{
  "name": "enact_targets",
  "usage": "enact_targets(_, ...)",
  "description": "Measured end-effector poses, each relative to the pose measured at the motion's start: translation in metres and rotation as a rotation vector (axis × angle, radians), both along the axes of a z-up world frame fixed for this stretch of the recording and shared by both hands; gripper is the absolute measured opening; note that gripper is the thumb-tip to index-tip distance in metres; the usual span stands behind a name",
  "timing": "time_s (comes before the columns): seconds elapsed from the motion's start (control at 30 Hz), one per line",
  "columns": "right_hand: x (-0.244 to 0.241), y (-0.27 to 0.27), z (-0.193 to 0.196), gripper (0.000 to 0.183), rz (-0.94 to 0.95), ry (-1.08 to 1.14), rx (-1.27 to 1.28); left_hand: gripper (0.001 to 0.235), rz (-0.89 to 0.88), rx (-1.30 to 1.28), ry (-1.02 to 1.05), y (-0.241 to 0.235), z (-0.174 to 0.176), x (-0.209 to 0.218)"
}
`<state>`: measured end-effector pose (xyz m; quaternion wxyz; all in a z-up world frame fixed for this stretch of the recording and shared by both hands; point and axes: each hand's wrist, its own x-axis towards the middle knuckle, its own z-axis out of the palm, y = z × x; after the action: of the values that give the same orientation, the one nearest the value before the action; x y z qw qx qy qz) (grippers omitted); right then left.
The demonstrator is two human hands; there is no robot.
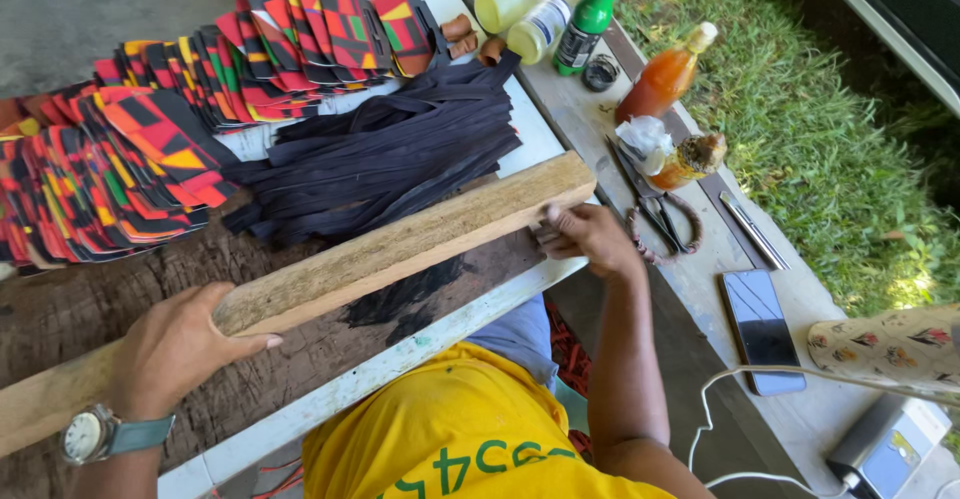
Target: The person applies a dark adhesive to black fabric strips using a small brush and a wooden guide, then presses the strips flat. They handle multiple strips and colorful patterned fabric pieces on a white table.
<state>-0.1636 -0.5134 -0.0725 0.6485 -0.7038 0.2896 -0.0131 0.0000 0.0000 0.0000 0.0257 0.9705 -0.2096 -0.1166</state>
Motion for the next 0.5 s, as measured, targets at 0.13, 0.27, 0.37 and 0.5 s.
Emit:
enact_targets(0.13, -0.010, -0.002, 0.038, 0.043, -0.147, 0.133, -0.541, 0.096, 0.073, 0.093, 0.112, -0.042, 0.013, -0.019)
enact_targets(0.27, -0.006, 0.029, 0.047, 0.036, -0.246, 0.104, -0.920, 0.092, 0.023, -0.012, -0.037, -0.068, 0.006, -0.044)
enact_targets(0.37, -0.005, 0.039, 0.057, 0.037, -0.168, -0.106, -0.956, 0.102, -0.018, -0.150, -0.119, -0.037, 0.003, -0.047)
enact_targets(0.5, 0.003, 0.061, 0.061, 0.070, 0.071, -0.424, -1.150, 0.110, 0.070, -0.111, -0.200, 0.033, 0.000, -0.032)
